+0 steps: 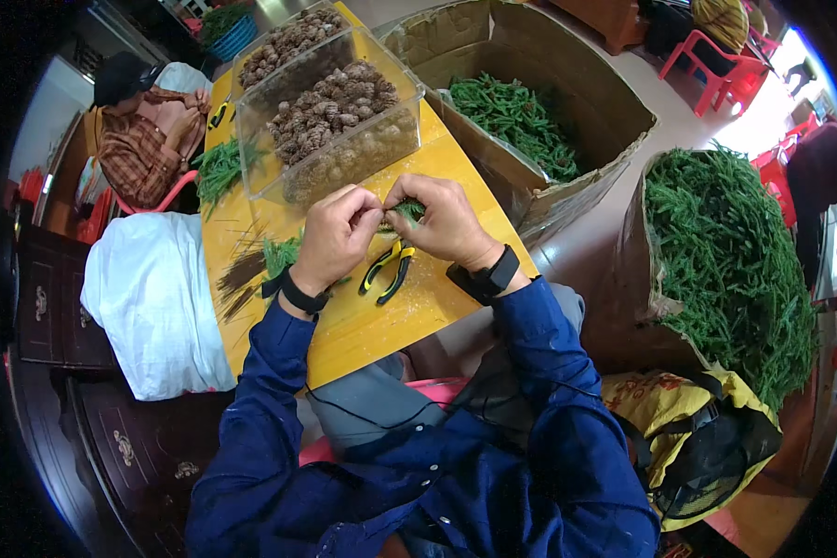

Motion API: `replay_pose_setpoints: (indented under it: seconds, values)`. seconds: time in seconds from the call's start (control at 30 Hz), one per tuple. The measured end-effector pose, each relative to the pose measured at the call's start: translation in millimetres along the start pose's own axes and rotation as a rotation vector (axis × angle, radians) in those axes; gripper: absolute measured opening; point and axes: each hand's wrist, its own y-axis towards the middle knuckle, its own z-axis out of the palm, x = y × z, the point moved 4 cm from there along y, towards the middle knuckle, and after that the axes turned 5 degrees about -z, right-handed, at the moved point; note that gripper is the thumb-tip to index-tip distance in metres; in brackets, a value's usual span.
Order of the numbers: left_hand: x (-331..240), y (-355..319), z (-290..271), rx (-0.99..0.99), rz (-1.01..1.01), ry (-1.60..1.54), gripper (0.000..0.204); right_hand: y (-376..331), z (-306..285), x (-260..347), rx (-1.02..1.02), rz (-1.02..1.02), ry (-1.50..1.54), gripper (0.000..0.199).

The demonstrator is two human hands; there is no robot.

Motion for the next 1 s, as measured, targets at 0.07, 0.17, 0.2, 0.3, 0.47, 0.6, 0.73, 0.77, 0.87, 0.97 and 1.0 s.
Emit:
replay_pose_setpoints:
  seconds: [0.07,0.17,0.2,0.3,0.47,0.6,0.73,0.77,0.87,0.97,1.0]
  values:
    - [12,-4,4,0.09,-0.255,-0.163,0.005,1,2,6,0.003,-0.119,-0.133,0.014]
    - [29,-12,15,0.143,-0.443,-0.377,0.008,-1,6,10,0.027,-0.232,-0.264,0.018]
    - [36,-15,20,0.156,-0.496,-0.51,0.009,-1,7,11,0.035,-0.237,-0.26,0.018]
    - [53,-20,26,0.206,-0.637,-0.736,0.01,-2,13,18,0.068,-0.326,-0.405,0.019]
    - [44,-24,23,0.2,-0.738,-0.922,0.009,-3,15,12,-0.014,-0.274,-0.342,0.016]
    - [33,-24,14,0.093,-0.62,-0.864,0.007,-7,15,-4,-0.151,0.105,0.082,0.012]
    - [32,-17,7,0.089,-0.512,-0.77,0.01,-9,13,-11,-0.115,0.318,0.386,0.012]
    - [31,-16,6,0.099,-0.479,-0.736,0.012,-9,13,-11,-0.112,0.358,0.452,0.012]
    - [28,-15,5,0.07,-0.486,-0.756,0.013,-10,13,-12,-0.107,0.436,0.582,0.013]
    - [23,-15,4,0.032,-0.476,-0.767,0.015,-11,13,-15,-0.125,0.462,0.662,0.013]
    - [20,-16,3,0.007,-0.465,-0.766,0.016,-10,12,-17,-0.127,0.462,0.662,0.013]
